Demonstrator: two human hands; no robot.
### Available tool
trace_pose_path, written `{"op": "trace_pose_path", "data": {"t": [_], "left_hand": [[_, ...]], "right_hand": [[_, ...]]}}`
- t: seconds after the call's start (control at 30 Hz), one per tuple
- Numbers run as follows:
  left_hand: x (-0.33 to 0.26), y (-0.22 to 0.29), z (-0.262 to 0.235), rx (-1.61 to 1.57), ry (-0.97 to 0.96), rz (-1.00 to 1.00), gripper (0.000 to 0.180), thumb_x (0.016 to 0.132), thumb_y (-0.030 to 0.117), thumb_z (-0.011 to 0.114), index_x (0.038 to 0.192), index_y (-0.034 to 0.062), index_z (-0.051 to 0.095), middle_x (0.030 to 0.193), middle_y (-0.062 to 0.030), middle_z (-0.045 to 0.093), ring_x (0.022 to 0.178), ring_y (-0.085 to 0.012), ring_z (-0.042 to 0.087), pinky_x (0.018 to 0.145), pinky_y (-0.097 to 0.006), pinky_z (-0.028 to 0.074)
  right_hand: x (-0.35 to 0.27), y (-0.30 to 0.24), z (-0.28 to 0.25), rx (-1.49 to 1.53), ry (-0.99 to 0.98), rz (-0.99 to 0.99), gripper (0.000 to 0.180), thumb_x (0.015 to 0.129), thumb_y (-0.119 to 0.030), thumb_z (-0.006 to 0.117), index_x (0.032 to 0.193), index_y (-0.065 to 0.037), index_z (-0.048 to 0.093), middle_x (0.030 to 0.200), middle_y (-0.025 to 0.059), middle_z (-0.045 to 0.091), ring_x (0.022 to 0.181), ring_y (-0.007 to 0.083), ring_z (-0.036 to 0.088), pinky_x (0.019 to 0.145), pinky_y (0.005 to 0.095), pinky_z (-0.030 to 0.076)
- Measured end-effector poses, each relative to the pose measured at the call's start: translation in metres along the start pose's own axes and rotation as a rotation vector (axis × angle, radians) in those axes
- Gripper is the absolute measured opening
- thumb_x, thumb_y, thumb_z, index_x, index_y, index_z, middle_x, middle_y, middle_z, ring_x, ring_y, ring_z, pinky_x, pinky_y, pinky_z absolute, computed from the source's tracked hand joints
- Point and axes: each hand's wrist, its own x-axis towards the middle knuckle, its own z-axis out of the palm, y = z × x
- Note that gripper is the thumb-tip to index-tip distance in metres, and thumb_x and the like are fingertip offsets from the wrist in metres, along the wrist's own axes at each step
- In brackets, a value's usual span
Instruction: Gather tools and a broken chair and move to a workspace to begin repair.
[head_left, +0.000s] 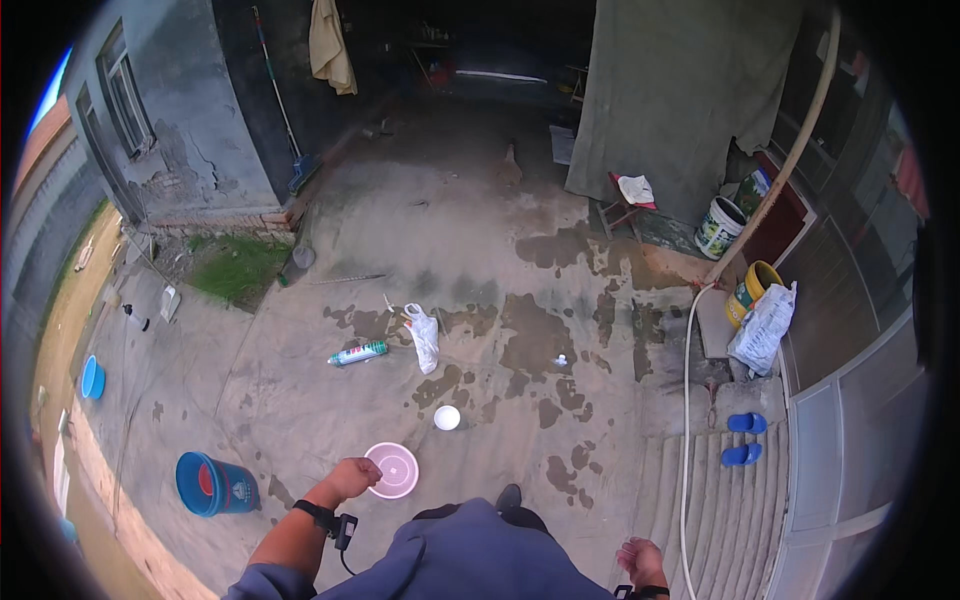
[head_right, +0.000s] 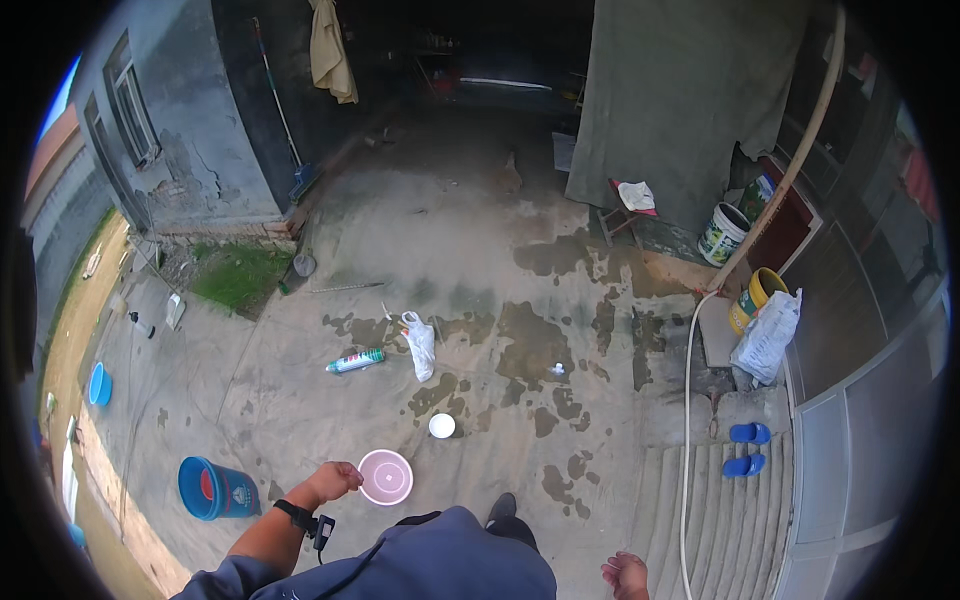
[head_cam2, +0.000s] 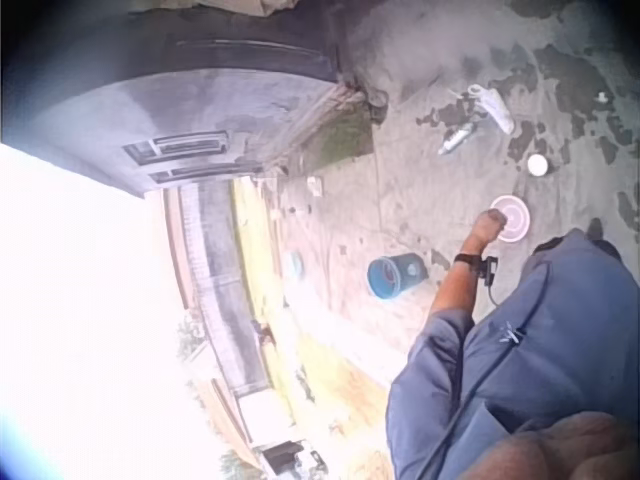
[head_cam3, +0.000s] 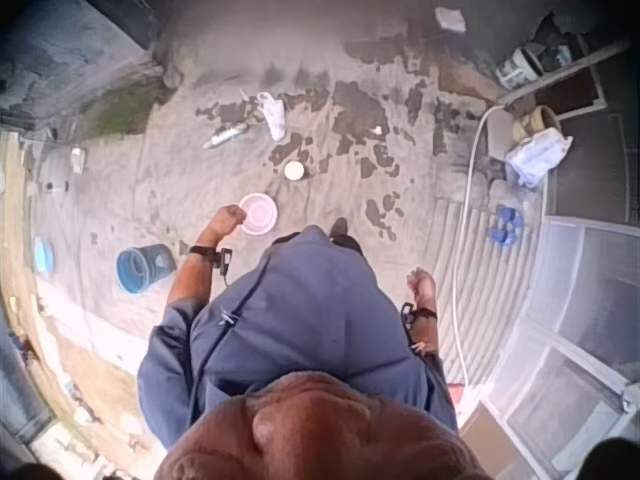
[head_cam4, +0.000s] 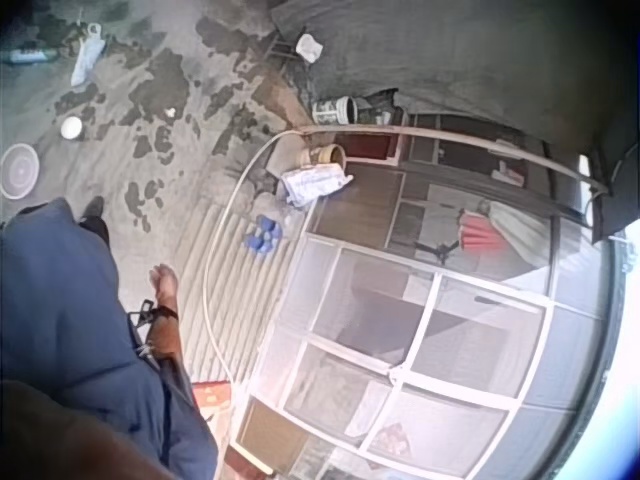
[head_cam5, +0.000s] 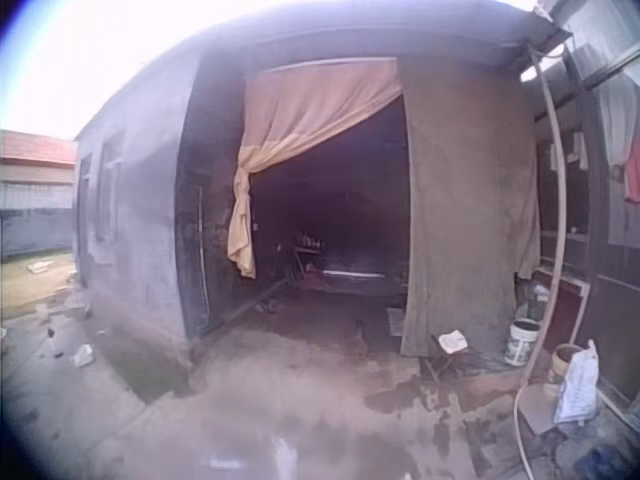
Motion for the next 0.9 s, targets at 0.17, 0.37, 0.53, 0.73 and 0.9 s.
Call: {"op": "trace_pose_path", "data": {"t": [0.17, 0.37, 0.53, 0.73, 0.9], "left_hand": [[0.052, 0.078, -0.012, -0.222, 0.015, -0.153, 0.021, 0.084, 0.019, 0.066, 0.093, 0.0004, 0.071, 0.082, -0.0074, 0.07, 0.076, -0.0156, 0.065, 0.073, -0.03, 0.051], [0.204, 0.143, -0.042, -0.244, 0.036, -0.185, 0.022, 0.085, 0.02, 0.066, 0.092, 0.0004, 0.07, 0.083, -0.0085, 0.071, 0.075, -0.0163, 0.066, 0.074, -0.03, 0.051], [0.339, 0.241, -0.098, -0.176, 0.048, -0.126, 0.024, 0.087, 0.025, 0.065, 0.09, 0.0014, 0.07, 0.082, -0.0075, 0.071, 0.077, -0.0175, 0.066, 0.073, -0.031, 0.052], [0.497, 0.363, -0.185, -0.012, 0.04, 0.109, 0.027, 0.09, 0.027, 0.063, 0.088, 0.0009, 0.069, 0.081, -0.0084, 0.07, 0.077, -0.0169, 0.066, 0.075, -0.03, 0.051], [0.618, 0.421, -0.242, 0.186, 0.091, 0.12, 0.032, 0.092, 0.034, 0.061, 0.088, 0.0036, 0.071, 0.083, -0.0086, 0.071, 0.079, -0.0178, 0.067, 0.077, -0.031, 0.051]], "right_hand": [[0.08, -0.198, 0.095, -0.162, -0.128, -0.154, 0.02, 0.091, -0.017, 0.055, 0.108, -0.007, 0.058, 0.093, 0.0109, 0.064, 0.071, 0.0254, 0.066, 0.063, 0.0372, 0.054], [0.185, -0.372, 0.234, -0.209, -0.258, -0.265, 0.018, 0.09, -0.014, 0.058, 0.106, -0.007, 0.058, 0.091, 0.0107, 0.065, 0.072, 0.0242, 0.067, 0.062, 0.0369, 0.055], [0.238, -0.46, 0.299, -0.267, -0.192, -0.139, 0.018, 0.091, -0.016, 0.059, 0.106, -0.006, 0.058, 0.091, 0.0113, 0.065, 0.074, 0.0253, 0.067, 0.063, 0.0374, 0.056], [0.294, -0.586, 0.408, -0.272, -0.193, -0.068, 0.023, 0.092, -0.018, 0.058, 0.111, -0.004, 0.055, 0.094, 0.0138, 0.065, 0.078, 0.0294, 0.068, 0.063, 0.0387, 0.056], [0.38, -0.689, 0.509, -0.308, -0.227, -0.059, 0.023, 0.092, -0.017, 0.058, 0.111, -0.004, 0.055, 0.095, 0.0135, 0.065, 0.079, 0.0289, 0.068, 0.063, 0.0393, 0.056]]}}
